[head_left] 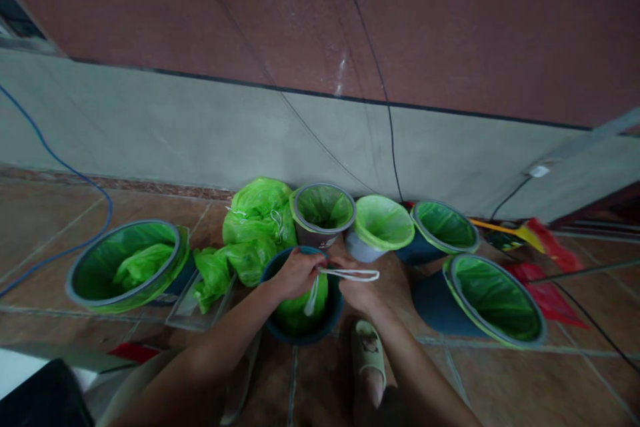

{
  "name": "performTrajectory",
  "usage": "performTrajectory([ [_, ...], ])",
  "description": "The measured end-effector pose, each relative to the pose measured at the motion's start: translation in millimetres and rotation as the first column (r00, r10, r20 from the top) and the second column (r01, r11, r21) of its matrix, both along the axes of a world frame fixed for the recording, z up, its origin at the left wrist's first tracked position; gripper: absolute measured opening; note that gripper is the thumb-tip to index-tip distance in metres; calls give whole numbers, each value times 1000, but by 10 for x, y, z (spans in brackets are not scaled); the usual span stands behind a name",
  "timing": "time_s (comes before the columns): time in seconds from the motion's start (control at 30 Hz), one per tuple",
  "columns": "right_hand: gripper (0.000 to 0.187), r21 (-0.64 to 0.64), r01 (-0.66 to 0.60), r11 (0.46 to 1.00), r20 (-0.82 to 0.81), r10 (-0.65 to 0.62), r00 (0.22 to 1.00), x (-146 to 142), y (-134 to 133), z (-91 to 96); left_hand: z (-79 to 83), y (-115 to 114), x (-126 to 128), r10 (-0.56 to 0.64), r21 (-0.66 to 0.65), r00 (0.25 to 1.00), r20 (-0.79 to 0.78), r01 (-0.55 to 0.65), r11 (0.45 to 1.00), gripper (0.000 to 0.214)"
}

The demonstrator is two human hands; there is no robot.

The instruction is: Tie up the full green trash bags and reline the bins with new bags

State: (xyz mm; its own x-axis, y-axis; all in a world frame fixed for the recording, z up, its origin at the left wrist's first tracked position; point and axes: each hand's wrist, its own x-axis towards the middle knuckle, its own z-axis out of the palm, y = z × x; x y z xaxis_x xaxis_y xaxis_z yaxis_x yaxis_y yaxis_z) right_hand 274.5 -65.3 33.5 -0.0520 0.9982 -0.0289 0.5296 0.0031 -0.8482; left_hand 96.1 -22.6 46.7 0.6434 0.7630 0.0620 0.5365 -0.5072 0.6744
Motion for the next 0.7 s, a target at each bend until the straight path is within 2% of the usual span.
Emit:
performTrajectory([
  [0.07,31,45,-48,998,-139,54,989,-55,33,49,63,-24,-14,-59,63,997,-41,62,996,29],
  [0.17,20,61,-105,993,-312,118,943,-146,69,54,147,-37,-44,-119,141,989,-83,130,981,35],
  [0.3,12,32,-56,998,-414,64,908,-218,91,40,206,-31,-79,-121,261,988,-97,143,955,34],
  [0.4,18,-37,-52,998,-513,26,858,-237,96,85,190,-25,-87,-79,354,995,-65,97,930,28],
  [0.5,28,-154,-34,987,-595,-66,801,-240,77,138,152,-11,-90,-32,413,999,41,12,910,27],
  [0.6,33,-229,-20,973,-666,-142,732,-226,40,156,135,4,-95,9,425,991,132,-65,903,30],
  [0.7,34,-241,-46,970,-699,-140,702,-205,21,140,141,5,-96,30,385,979,202,-108,916,29],
])
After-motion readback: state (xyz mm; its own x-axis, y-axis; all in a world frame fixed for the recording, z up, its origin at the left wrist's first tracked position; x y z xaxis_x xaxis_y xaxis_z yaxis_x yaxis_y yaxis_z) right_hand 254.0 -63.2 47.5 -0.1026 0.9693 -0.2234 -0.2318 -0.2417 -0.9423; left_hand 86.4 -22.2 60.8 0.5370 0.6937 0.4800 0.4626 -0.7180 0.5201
